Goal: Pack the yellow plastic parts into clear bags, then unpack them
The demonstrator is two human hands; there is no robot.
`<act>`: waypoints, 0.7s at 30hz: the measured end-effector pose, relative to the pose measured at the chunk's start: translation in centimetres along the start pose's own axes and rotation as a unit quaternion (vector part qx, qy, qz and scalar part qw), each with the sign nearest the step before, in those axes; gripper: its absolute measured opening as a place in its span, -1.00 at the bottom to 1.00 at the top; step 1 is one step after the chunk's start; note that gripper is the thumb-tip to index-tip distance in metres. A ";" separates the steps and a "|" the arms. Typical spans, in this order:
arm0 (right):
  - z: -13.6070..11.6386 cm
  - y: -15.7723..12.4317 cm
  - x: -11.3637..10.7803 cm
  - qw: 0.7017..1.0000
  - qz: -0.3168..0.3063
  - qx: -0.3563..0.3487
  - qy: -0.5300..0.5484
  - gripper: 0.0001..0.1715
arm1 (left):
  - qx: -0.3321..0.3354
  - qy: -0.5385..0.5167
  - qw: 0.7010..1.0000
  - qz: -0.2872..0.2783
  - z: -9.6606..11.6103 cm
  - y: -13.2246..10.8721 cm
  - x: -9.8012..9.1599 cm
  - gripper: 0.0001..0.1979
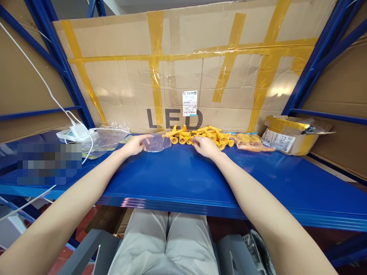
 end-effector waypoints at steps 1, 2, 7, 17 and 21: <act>-0.1 0.0 0.0 1.000 -0.002 0.001 0.000 -0.67 | -0.003 0.001 1.000 -0.003 -0.1 0.0 0.0 -0.27; -0.1 0.0 0.0 1.000 -0.005 0.003 0.001 -0.67 | -0.008 0.003 1.000 -0.009 -0.2 0.1 0.1 -0.27; -0.4 0.1 0.2 1.000 -0.023 0.009 0.000 -0.67 | -0.036 0.020 0.999 -0.028 -1.0 0.3 0.3 -0.28; -4.9 3.2 0.4 0.984 -0.039 -0.096 -0.143 -0.66 | -0.054 0.141 0.987 -0.058 -2.6 0.8 1.3 -0.44; -5.6 5.3 2.0 0.978 -0.073 -0.083 -0.176 -0.64 | -0.039 0.180 0.979 -0.089 -2.9 0.8 1.7 -0.52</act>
Point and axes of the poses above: each hand's wrist, its own y-axis towards the middle knuckle, its own x-axis out of the palm, z = x × y, the point moved 7 cm from there along y, towards the middle knuckle, and after that the axes turned 11 degrees about -x, right-handed, at the moved point
